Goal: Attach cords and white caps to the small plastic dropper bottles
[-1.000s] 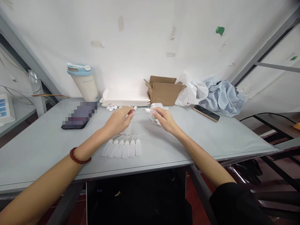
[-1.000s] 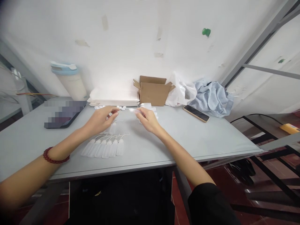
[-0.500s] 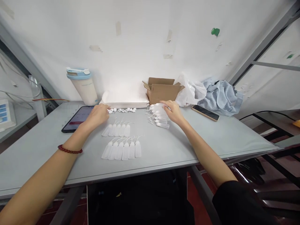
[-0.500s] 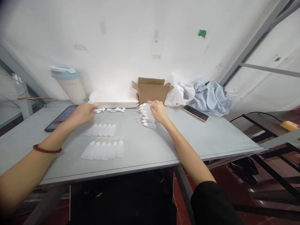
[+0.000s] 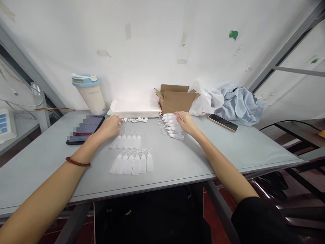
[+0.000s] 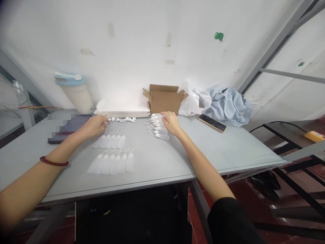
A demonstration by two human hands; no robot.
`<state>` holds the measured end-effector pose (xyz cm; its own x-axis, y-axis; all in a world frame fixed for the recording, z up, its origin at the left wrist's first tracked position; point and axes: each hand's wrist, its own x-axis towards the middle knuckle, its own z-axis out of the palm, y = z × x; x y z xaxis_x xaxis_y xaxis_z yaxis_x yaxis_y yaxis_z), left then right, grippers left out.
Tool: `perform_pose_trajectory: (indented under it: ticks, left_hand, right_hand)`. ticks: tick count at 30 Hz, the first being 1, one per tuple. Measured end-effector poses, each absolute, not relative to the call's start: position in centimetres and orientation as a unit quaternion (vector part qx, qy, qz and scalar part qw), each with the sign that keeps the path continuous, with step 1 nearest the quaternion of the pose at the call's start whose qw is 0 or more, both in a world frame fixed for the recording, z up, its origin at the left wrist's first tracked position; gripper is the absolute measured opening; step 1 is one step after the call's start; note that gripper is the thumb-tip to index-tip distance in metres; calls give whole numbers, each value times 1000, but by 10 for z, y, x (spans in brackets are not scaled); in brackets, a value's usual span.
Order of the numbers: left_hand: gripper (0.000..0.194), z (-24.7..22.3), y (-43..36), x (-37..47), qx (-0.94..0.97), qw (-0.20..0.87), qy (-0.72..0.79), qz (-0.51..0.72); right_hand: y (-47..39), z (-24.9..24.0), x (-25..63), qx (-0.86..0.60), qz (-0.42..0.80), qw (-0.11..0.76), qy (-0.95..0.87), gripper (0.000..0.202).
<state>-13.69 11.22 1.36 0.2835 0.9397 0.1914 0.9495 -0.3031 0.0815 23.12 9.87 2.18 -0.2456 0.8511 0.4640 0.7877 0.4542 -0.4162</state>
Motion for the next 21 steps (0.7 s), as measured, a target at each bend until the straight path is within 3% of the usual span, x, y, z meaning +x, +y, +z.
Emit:
perform_pose_trajectory:
  ticks: [14,21]
  left_hand:
    - [40,22,106,-133,-777,-1,-628,-52]
    - [32,32,97,-125,-764,2,-640,-76]
  right_hand:
    - [102,16,234,-523,54,334,-783,37]
    - [101,16,234,-522,43,343,-779,38]
